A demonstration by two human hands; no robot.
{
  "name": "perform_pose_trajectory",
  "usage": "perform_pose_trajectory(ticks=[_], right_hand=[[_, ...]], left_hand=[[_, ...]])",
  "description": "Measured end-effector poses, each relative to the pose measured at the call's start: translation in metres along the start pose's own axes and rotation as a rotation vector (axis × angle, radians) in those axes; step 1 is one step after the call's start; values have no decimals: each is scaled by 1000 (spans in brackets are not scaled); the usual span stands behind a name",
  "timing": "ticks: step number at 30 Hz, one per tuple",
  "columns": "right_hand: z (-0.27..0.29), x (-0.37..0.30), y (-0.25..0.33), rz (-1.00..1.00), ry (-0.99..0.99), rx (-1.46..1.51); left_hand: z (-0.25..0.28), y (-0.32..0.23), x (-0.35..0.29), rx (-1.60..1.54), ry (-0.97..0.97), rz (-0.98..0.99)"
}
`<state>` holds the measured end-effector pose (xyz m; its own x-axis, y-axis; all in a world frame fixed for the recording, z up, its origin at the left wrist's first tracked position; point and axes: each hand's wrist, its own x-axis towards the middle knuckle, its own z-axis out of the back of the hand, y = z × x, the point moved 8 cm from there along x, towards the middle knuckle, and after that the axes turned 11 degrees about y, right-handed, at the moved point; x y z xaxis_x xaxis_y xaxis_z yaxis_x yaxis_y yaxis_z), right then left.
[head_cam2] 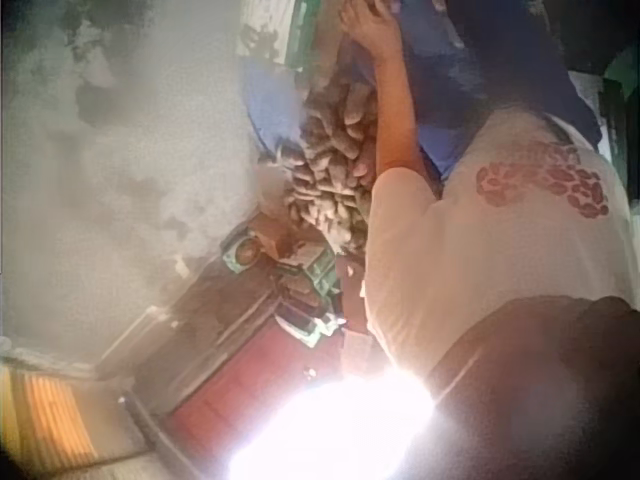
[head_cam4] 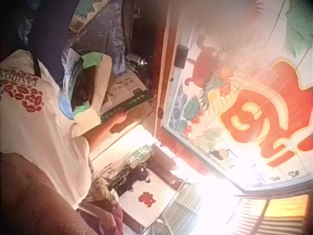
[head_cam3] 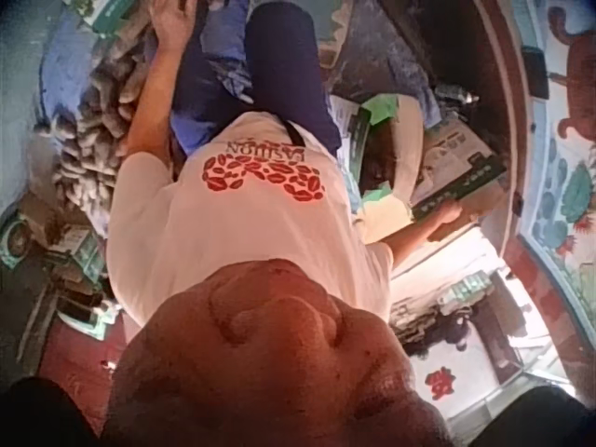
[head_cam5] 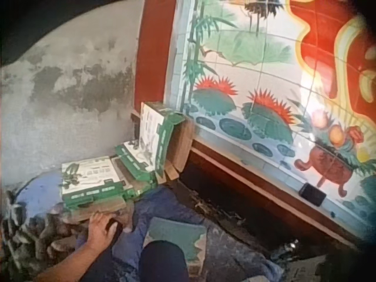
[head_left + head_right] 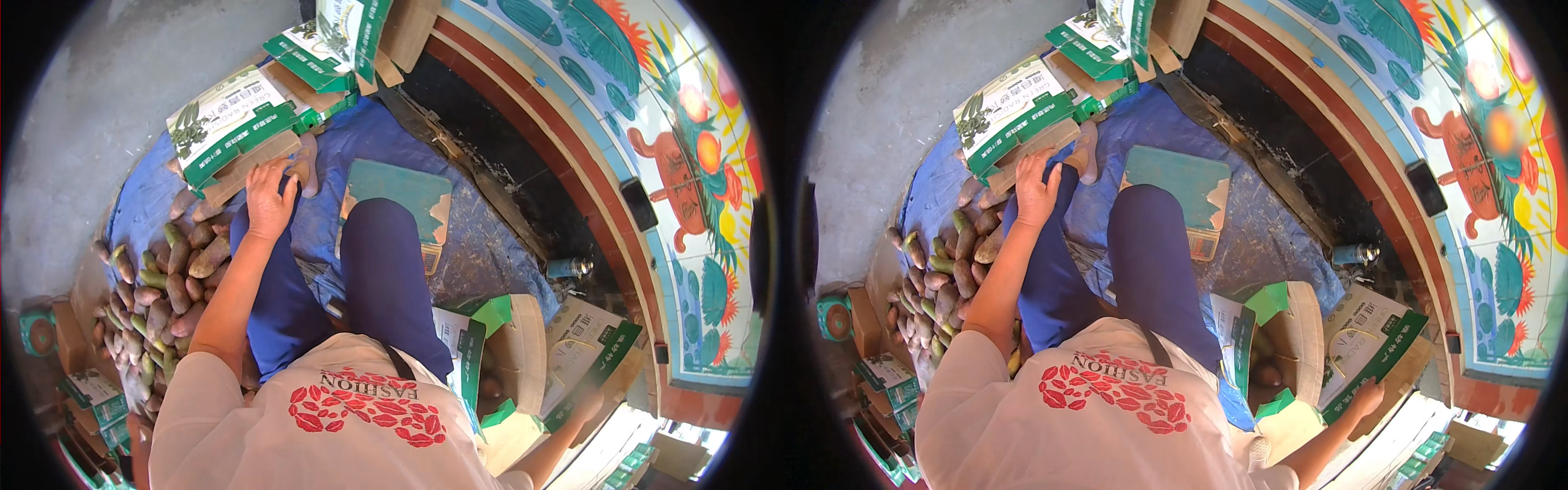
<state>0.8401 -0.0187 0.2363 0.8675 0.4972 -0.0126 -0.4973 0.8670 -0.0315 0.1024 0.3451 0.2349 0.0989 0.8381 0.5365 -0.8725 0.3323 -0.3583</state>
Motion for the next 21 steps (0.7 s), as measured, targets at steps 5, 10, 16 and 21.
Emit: perform_pose_trajectory(ticks=[5, 10, 16, 21], right_hand=[[100, -51, 107, 239, -145, -46], [158, -81, 207, 503, -161, -50], [140, -90, 352, 894, -188, 34], [88, -99, 456, 1114, -120, 26]], left_hand=[[10, 2, -3, 36, 6, 19], [10, 10, -6, -28, -52, 49], [8, 17, -13, -45, -27, 63], [1, 11, -12, -13, -9, 53]])
